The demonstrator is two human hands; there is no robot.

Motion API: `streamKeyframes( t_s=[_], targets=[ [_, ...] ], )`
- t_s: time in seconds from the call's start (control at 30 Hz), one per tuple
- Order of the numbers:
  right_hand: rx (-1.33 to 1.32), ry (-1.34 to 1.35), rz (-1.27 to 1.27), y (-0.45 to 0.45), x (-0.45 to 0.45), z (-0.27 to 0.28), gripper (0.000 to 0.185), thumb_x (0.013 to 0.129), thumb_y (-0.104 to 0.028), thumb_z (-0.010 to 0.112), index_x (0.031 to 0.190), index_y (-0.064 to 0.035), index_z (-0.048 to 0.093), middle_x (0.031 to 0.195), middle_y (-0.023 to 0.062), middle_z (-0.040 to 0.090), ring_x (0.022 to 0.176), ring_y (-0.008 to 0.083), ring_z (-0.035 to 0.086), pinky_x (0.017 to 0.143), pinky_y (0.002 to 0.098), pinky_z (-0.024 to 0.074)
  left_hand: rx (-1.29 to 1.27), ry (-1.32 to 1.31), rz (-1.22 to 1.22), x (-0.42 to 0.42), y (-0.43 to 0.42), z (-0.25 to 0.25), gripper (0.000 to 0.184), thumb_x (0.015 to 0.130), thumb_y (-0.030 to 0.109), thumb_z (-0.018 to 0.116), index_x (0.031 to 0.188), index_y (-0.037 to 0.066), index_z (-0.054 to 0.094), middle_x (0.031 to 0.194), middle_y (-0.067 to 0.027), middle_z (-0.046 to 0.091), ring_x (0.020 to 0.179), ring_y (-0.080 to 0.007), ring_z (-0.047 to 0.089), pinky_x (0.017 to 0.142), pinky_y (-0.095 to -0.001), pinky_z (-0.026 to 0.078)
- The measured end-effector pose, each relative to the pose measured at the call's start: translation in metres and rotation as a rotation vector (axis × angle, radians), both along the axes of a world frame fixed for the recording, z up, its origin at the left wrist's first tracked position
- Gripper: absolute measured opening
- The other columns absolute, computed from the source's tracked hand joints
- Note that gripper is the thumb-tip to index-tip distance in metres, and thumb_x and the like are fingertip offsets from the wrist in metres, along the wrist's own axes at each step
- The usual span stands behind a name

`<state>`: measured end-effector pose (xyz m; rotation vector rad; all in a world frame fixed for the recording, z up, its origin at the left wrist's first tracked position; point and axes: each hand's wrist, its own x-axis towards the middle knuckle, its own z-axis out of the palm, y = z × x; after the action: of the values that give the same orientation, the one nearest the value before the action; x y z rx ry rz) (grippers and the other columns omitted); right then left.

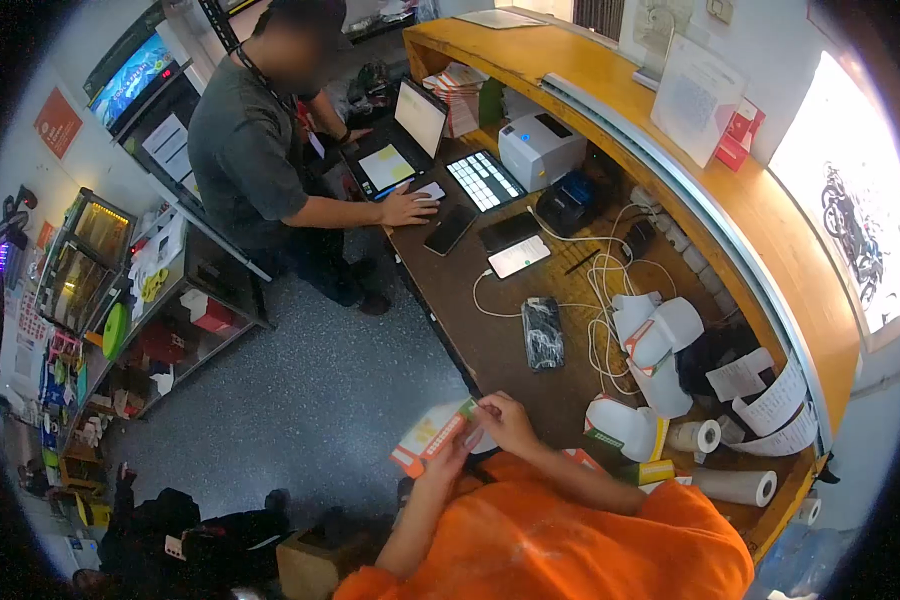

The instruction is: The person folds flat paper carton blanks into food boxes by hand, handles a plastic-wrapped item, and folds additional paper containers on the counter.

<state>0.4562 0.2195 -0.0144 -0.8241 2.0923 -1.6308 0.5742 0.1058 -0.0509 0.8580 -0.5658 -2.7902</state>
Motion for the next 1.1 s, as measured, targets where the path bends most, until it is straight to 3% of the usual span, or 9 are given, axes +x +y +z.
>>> streamKeyframes(
  t_s=[0.17, 0.43, 0.63, 0.73, 0.83, 0.9, 1.03, 1.07, 1.1],
  targets=[
    [0.05, -0.022, 0.081, 0.008, -0.003, 0.004, 0.014, 0.091, -0.012, 0.067, 0.091, 0.0021, 0.064, 0.081, 0.0044, 0.057, 0.067, 0.0093, 0.054, 0.06, 0.0265, 0.0451, 0.117, -0.028, 0.004, 0.002, 0.002, 0.001, 0.035, 0.096, 0.024, 0.063, 0.128, 0.014, 0.053, 0.126, -0.0057, 0.057, 0.116, -0.0252, 0.058, 0.105, -0.046, 0.042],
    [0.028, -0.022, -0.005, 0.003, 0.006, 0.0, 0.011, 0.089, -0.008, 0.068, 0.09, 0.0022, 0.064, 0.079, 0.0069, 0.058, 0.064, 0.0125, 0.056, 0.058, 0.0276, 0.0453, -0.504, -0.179, 0.066, -0.013, 0.029, 0.006, 0.032, 0.096, 0.019, 0.063, 0.124, 0.006, 0.056, 0.123, -0.0083, 0.058, 0.113, -0.0189, 0.057, 0.094, -0.0379, 0.052],
    [0.071, 0.321, -0.015, 0.006, 0.01, -0.011, 0.009, 0.085, -0.006, 0.07, 0.088, 0.0024, 0.067, 0.08, 0.0112, 0.059, 0.066, 0.0188, 0.062, 0.059, 0.0316, 0.0491, -0.539, -0.226, 0.05, -0.013, 0.032, 0.025, 0.02, 0.097, 0.014, 0.06, 0.114, 0.002, 0.061, 0.105, -0.0031, 0.061, 0.094, -0.0114, 0.058, 0.082, -0.0274, 0.05],
    [0.082, 0.187, -0.055, 0.002, 0.003, 0.012, 0.02, 0.088, -0.012, 0.067, 0.104, -0.0001, 0.066, 0.085, 0.0156, 0.061, 0.087, 0.0289, 0.065, 0.069, 0.036, 0.0515, -0.636, -0.224, 0.101, -0.014, 0.033, 0.037, 0.019, 0.098, 0.014, 0.059, 0.112, 0.002, 0.061, 0.103, -0.0017, 0.06, 0.09, -0.0108, 0.056, 0.079, -0.0271, 0.048],
    [0.032, 0.535, -0.352, -0.009, -0.002, 0.032, 0.037, 0.088, -0.017, 0.069, 0.12, 0.0001, 0.06, 0.095, 0.0188, 0.065, 0.091, 0.0314, 0.067, 0.074, 0.0353, 0.0527, -0.69, -0.18, 0.114, -0.023, 0.024, 0.061, 0.021, 0.098, 0.012, 0.059, 0.115, 0.0, 0.06, 0.109, -0.0031, 0.062, 0.099, -0.0122, 0.057, 0.086, -0.0275, 0.048],
    [0.071, -0.009, -0.007, 0.001, -0.004, 0.033, 0.047, 0.09, -0.023, 0.067, 0.129, 0.0013, 0.053, 0.103, 0.0226, 0.067, 0.094, 0.0317, 0.068, 0.078, 0.0344, 0.053, -0.658, -0.118, 0.111, -0.02, 0.02, 0.066, 0.025, 0.098, 0.01, 0.059, 0.119, -0.002, 0.061, 0.114, -0.0056, 0.064, 0.107, -0.0134, 0.059, 0.093, -0.0272, 0.047],
    [0.097, -0.309, -0.138, 0.006, -0.016, 0.036, 0.041, 0.095, -0.025, 0.061, 0.124, 0.0046, 0.058, 0.099, 0.0108, 0.069, 0.087, 0.0158, 0.063, 0.078, 0.0298, 0.0502, -0.999, 0.012, -0.304, -0.011, -0.01, 0.08, 0.03, 0.094, 0.014, 0.064, 0.12, 0.0, 0.064, 0.118, -0.0115, 0.066, 0.112, -0.0191, 0.061, 0.097, -0.0317, 0.047],
    [0.07, -0.202, -0.162, 0.011, -0.032, -0.014, 0.042, 0.097, -0.031, 0.057, 0.118, 0.0043, 0.063, 0.098, 0.0088, 0.069, 0.087, 0.0144, 0.062, 0.078, 0.0289, 0.0491, -0.999, 0.014, -0.302, -0.009, -0.016, 0.09, 0.03, 0.094, 0.014, 0.064, 0.12, 0.0, 0.064, 0.118, -0.0115, 0.066, 0.112, -0.0191, 0.061, 0.097, -0.0317, 0.047],
    [0.073, -0.352, -0.15, 0.015, -0.041, -0.001, 0.043, 0.096, -0.034, 0.055, 0.115, 0.0038, 0.065, 0.099, 0.008, 0.069, 0.087, 0.0141, 0.062, 0.078, 0.0289, 0.0486, -1.345, 0.045, -0.43, -0.005, -0.021, 0.11, 0.032, 0.092, 0.016, 0.067, 0.119, 0.0, 0.065, 0.119, -0.0131, 0.066, 0.112, -0.0233, 0.062, 0.098, -0.0343, 0.047]
  ],
)
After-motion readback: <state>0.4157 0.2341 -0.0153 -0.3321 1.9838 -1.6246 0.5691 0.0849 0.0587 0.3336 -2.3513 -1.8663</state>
